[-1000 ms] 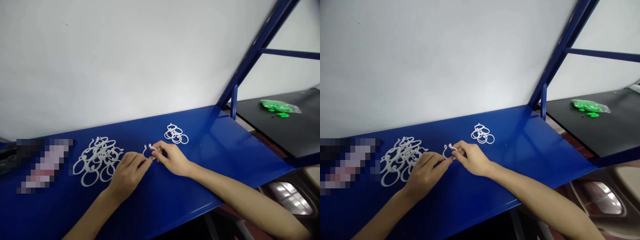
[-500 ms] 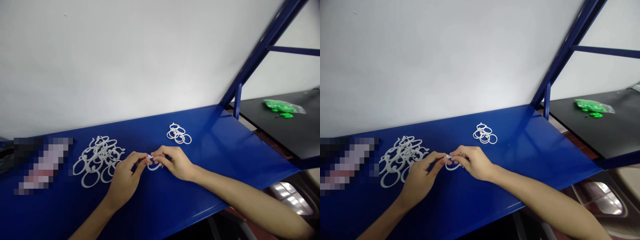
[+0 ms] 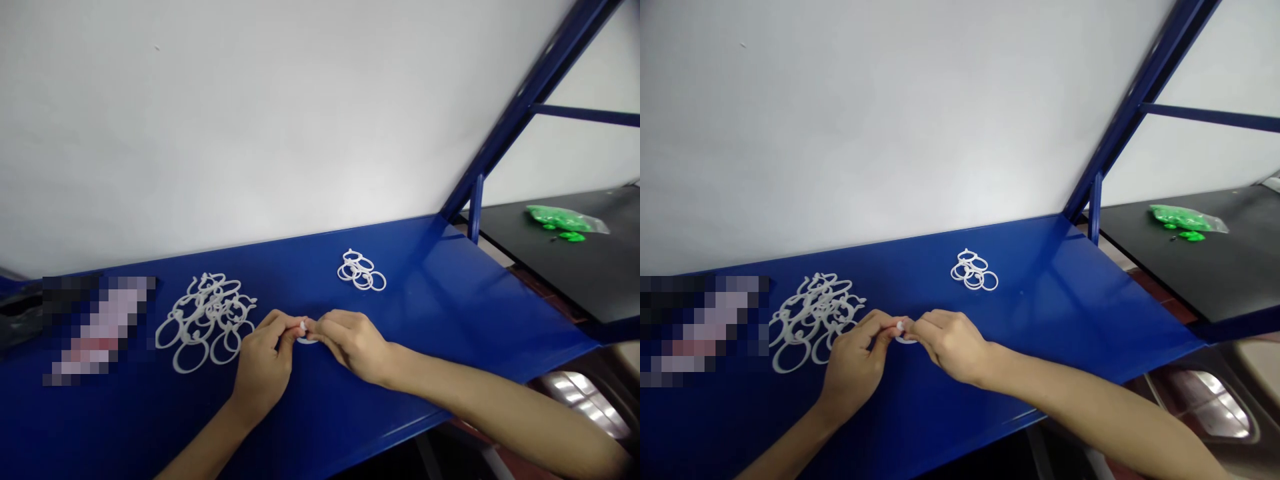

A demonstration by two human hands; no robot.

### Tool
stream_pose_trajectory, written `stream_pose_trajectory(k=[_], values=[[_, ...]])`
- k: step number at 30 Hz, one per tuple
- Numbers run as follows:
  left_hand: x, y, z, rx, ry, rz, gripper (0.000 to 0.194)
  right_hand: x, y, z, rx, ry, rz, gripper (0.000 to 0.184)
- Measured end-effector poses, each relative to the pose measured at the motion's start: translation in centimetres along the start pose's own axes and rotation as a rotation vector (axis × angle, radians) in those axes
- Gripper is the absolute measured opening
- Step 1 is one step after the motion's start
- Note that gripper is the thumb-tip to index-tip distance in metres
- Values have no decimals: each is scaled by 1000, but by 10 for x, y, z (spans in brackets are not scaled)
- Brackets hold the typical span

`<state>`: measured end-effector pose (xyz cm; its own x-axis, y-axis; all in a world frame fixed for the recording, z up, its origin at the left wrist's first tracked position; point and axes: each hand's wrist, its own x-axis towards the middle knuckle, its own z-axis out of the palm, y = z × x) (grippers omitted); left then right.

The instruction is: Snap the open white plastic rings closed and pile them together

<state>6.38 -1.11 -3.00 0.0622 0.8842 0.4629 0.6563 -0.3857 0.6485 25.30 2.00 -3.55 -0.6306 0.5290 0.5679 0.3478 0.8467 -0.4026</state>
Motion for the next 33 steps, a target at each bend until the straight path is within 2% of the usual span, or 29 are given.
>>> stream_pose_trajectory(k=[5,10,14,18,23,27,33], values=[[8,-2,-3,81,-30,106,21,9,10,-6,32,-8,2,24],[21,-22,-20,429,-23,232,26,21,39,-28,-39,169,209,22],[29,-50,-40,628,-74,165,32,22,69,-47,-180,224,434,19],[35,-68,-51,629,-143,87,35,20,87,-51,-244,190,529,19],[39,-70,-54,588,-156,40,35,20,85,-49,-264,172,542,21],[41,-72,-60,576,-144,17,34,21,77,-50,-268,193,521,20],[42,-81,-72,585,-185,-42,35,22,62,-46,-237,145,467,18]])
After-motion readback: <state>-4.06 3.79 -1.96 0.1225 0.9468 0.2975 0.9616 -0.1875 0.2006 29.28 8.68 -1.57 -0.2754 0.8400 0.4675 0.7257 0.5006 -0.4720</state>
